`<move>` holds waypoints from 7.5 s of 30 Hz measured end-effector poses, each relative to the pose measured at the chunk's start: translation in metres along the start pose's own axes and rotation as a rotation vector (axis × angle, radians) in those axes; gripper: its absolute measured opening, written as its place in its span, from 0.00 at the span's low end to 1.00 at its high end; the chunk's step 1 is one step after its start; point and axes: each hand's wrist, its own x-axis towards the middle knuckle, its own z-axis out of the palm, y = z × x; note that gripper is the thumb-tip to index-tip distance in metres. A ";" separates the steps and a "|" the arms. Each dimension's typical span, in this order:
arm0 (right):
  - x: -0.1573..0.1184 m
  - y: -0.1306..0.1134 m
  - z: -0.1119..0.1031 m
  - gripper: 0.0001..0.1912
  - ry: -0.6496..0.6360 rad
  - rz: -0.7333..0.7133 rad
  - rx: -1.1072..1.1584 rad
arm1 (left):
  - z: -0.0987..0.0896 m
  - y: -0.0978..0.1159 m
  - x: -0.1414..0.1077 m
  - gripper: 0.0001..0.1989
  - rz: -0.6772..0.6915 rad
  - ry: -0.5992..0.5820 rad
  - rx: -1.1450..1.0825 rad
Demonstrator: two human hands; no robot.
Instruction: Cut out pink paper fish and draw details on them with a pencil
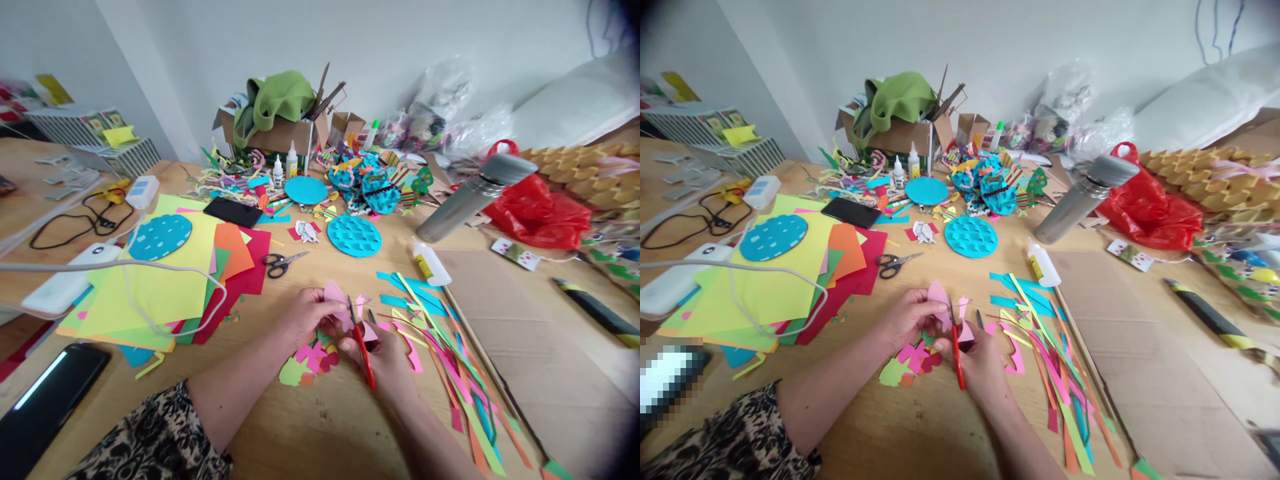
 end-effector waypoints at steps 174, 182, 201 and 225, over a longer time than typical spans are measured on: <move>0.003 -0.012 0.001 0.25 -0.117 0.061 0.121 | -0.002 0.001 -0.001 0.09 0.161 -0.035 0.124; 0.000 -0.011 0.000 0.24 -0.124 0.080 0.093 | 0.000 0.003 -0.003 0.09 0.145 -0.017 0.133; 0.000 -0.009 0.001 0.23 -0.144 0.057 0.127 | -0.001 0.003 -0.003 0.10 0.146 -0.024 0.149; 0.000 -0.012 0.001 0.24 -0.154 0.053 0.102 | -0.004 0.004 -0.002 0.09 0.142 -0.029 0.205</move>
